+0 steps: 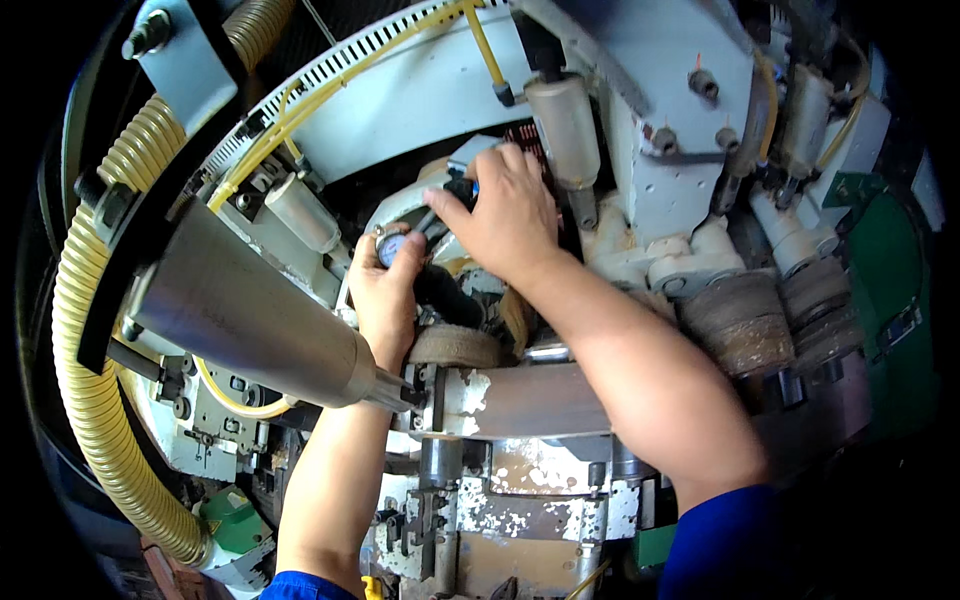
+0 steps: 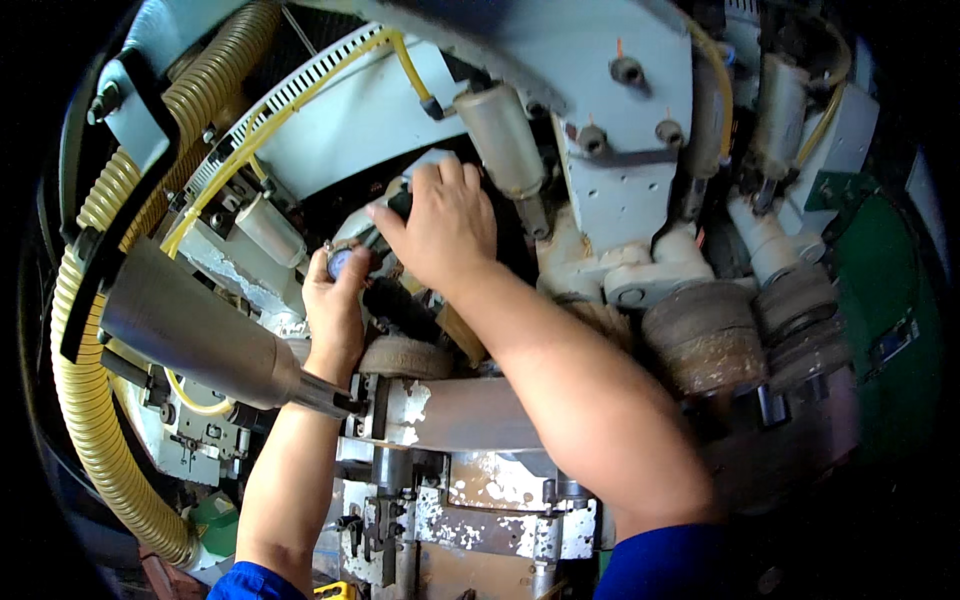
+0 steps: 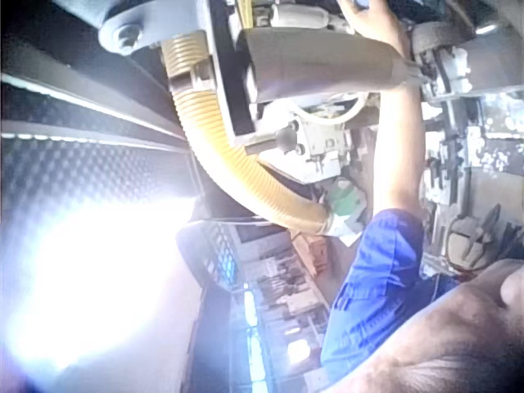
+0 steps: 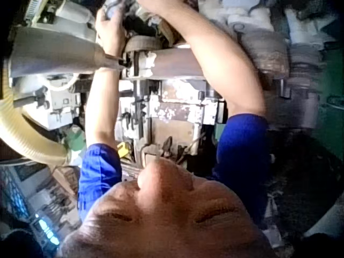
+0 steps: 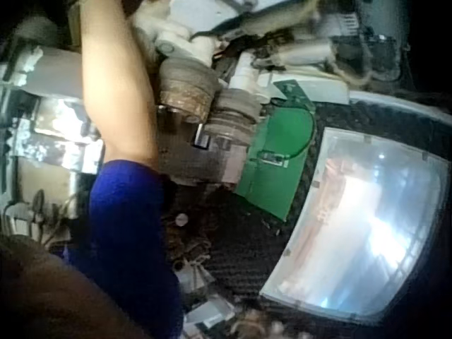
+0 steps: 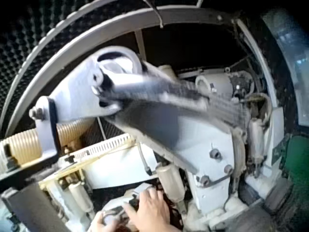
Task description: The person adjusts components on a woodworking machine using a wrench and a dial indicator, then operates the control panel and feeds a wooden plank through the machine.
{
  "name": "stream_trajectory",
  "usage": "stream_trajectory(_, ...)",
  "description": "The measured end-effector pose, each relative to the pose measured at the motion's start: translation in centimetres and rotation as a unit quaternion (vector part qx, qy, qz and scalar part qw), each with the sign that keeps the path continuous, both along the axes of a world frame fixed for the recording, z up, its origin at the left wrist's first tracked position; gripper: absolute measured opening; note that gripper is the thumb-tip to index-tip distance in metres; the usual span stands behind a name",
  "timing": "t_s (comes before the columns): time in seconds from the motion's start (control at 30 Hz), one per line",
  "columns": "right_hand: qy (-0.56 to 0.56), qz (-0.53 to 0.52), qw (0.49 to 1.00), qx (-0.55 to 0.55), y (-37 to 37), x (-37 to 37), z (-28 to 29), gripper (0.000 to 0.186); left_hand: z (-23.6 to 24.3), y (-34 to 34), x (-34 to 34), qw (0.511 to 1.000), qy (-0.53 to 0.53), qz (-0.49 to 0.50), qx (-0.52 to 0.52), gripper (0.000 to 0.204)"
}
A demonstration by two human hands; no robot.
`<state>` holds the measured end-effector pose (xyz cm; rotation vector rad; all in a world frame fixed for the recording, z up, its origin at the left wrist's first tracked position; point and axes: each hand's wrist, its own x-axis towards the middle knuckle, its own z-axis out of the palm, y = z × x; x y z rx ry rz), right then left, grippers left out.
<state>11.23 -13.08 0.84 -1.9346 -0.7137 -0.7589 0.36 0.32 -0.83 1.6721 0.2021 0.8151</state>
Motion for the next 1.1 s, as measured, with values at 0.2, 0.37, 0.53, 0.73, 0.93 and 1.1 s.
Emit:
stream_trajectory(0.2, -0.027, 0.043, 0.999, 0.004, 0.1, 0.4, -0.5, 0.034, -0.5, 1.1, 0.4, 0.998, -0.038, -0.016, -0.049, 0.04)
stream_trajectory(0.37, 0.0, 0.055, 0.998, -0.033, 0.1, 0.4, -0.3, 0.037, -0.4, 1.1, 0.2, 0.999, -0.031, 0.008, -0.028, 0.038)
stream_trajectory(0.53, -0.03, 0.071, 0.997, -0.029, 0.3, 0.9, -0.6, 0.036, -0.6, 1.2, 0.2, 0.999, -0.04, 0.015, 0.012, 0.035)
stream_trajectory(0.73, -0.051, 0.072, 0.995, -0.043, 0.3, 1.1, -0.7, 0.035, -0.8, 1.3, 0.3, 0.999, -0.039, 0.017, 0.033, 0.033)
stream_trajectory(0.93, -0.024, 0.008, 0.998, -0.055, -0.2, 0.0, 0.4, 0.037, -0.2, 0.3, -0.2, 0.998, -0.015, 0.047, 0.035, 0.031)
stream_trajectory(1.1, -0.122, 0.026, 0.99, -0.07, -0.1, 1.0, 0.2, 0.033, -0.3, 0.6, 0.1, 0.999, -0.024, 0.03, 0.02, 0.031)
